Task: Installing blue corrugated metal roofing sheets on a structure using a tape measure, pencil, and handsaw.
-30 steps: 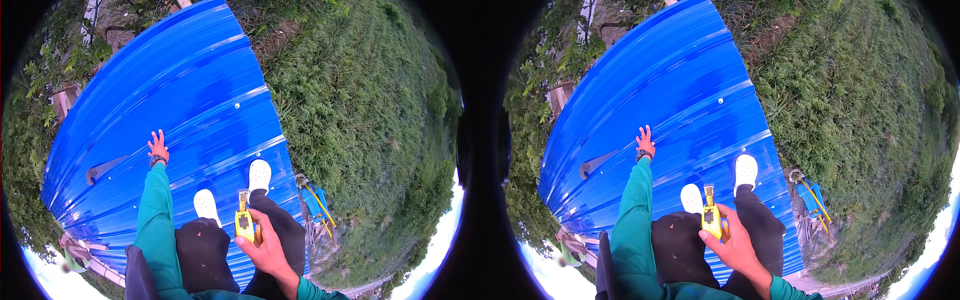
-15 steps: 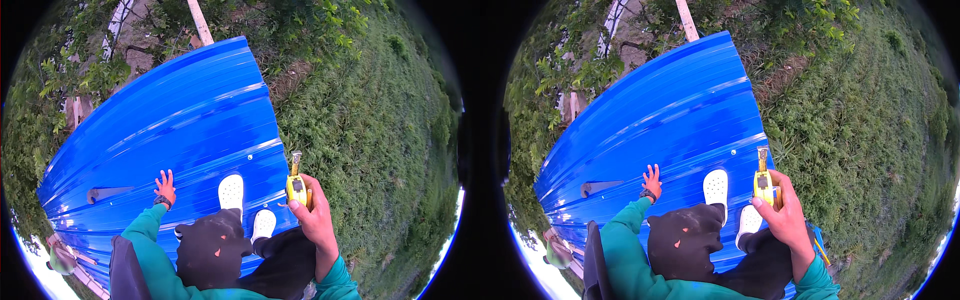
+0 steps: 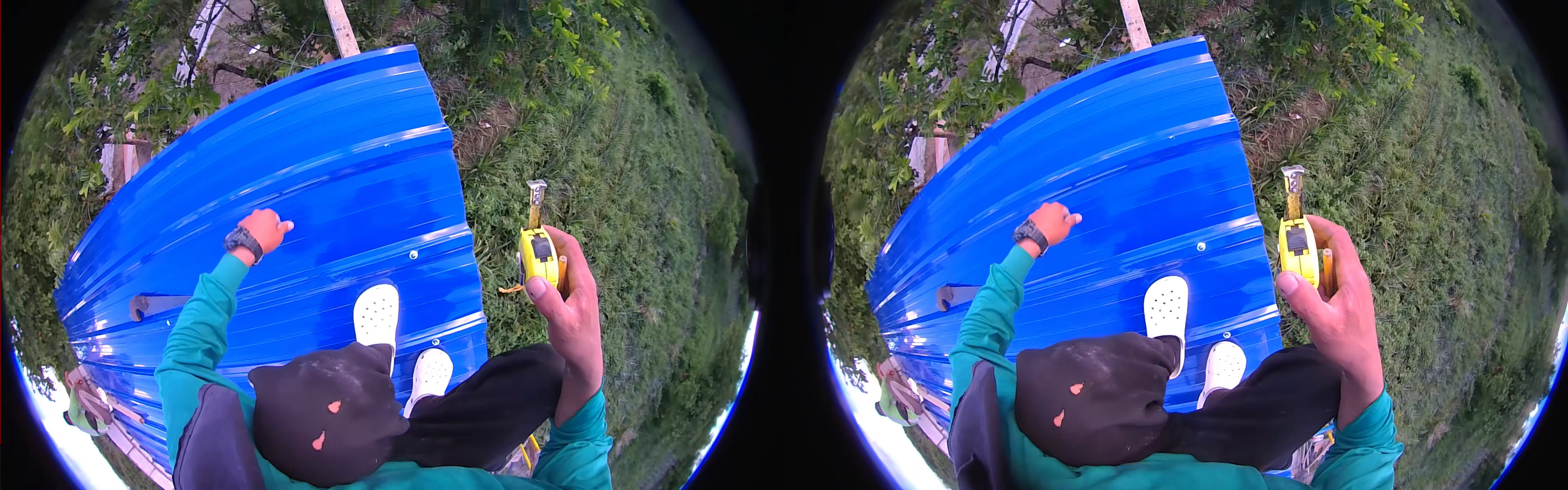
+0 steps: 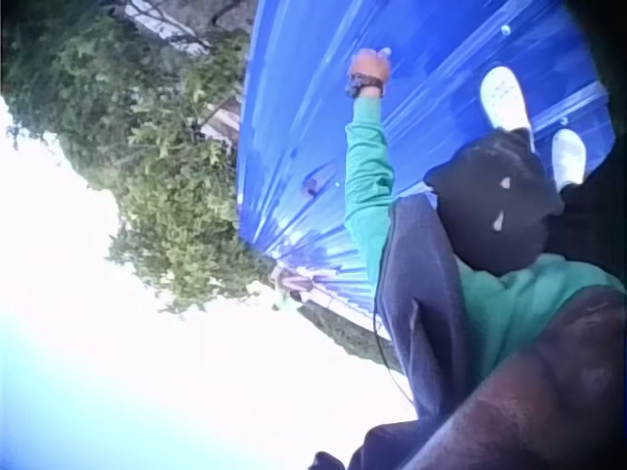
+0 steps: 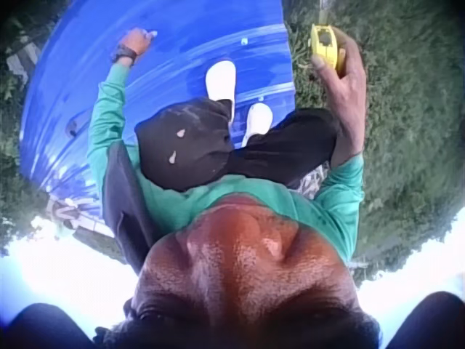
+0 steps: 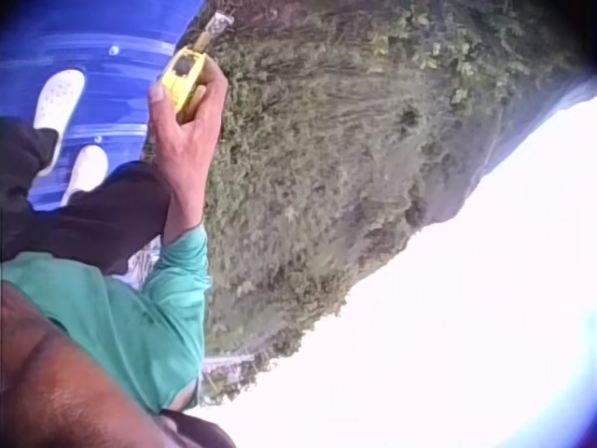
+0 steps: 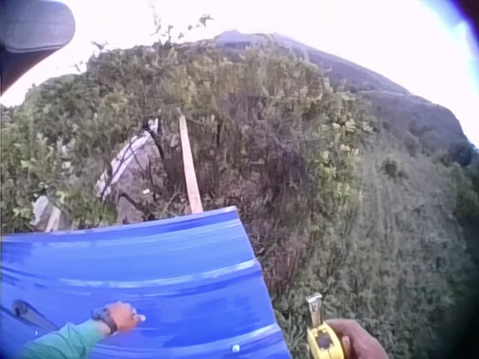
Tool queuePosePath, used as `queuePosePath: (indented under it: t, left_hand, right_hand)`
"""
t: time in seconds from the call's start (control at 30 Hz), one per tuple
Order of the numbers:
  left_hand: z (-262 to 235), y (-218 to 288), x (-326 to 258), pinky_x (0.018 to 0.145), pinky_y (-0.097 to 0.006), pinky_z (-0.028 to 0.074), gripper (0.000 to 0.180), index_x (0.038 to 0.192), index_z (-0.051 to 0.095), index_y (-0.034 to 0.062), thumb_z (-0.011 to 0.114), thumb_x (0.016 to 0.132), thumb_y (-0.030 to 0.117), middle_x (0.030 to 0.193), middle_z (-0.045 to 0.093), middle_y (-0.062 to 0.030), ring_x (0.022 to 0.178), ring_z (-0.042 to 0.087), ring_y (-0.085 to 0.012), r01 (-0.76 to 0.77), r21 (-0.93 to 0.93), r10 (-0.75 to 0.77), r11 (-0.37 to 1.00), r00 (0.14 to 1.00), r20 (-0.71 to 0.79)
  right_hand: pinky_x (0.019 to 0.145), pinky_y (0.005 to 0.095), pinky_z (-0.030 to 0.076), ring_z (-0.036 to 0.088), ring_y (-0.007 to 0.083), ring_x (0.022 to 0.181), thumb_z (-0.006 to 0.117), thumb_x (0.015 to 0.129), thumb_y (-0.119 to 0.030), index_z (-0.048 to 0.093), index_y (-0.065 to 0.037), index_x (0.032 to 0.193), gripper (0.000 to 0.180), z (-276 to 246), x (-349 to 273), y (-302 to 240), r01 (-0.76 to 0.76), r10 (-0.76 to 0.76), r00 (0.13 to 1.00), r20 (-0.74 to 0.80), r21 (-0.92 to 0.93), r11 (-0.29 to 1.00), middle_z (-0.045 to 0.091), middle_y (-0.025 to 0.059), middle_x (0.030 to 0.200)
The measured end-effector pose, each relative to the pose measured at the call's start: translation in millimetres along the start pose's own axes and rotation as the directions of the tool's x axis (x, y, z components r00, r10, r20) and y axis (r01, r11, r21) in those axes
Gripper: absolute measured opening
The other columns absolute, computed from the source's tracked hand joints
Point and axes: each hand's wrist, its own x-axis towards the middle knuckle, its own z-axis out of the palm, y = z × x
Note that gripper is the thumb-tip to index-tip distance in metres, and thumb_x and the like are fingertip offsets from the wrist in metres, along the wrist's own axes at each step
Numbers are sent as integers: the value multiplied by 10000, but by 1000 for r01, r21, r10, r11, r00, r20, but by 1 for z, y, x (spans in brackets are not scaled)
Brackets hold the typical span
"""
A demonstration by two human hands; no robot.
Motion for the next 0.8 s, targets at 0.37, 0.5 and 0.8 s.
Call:
queuePosePath:
  t: [0.37, 0.5, 0.8]
  left_hand:
    - [-132, 64, 304, 1186, -563, 325, 931, 1506, 469, 49, 573, 896, 743, 1514, 502, -207, 1431, 421, -408, -129, -127, 52, 983, 873, -484]
    - [-129, 16, 311, 1196, -627, 282, 958, 1525, 462, 98, 563, 868, 787, 1552, 469, -175, 1464, 393, -385, -38, -123, -18, 992, 903, -429]
    - [-134, 98, 249, 1236, -659, 145, 928, 1570, 402, 129, 595, 886, 727, 1655, 300, -167, 1556, 208, -368, -26, -293, -148, 956, 819, -554]
  right_hand:
    - [774, 260, 480, 550, 85, 887, 741, 927, -258, 507, -42, 1398, 568, -54, -24, 42, -92, 43, 978, -202, -241, 966, 596, 18, 1077]
    - [868, 293, 476, 566, 112, 960, 680, 962, -293, 517, -38, 1395, 528, -78, -41, 66, -109, 16, 952, -306, -287, 952, 599, 25, 1094]
    - [537, 205, 283, 464, 50, 728, 617, 1026, -331, 477, -84, 1478, 534, -136, -66, 121, -230, 103, 880, -464, -226, 947, 621, 17, 1126]
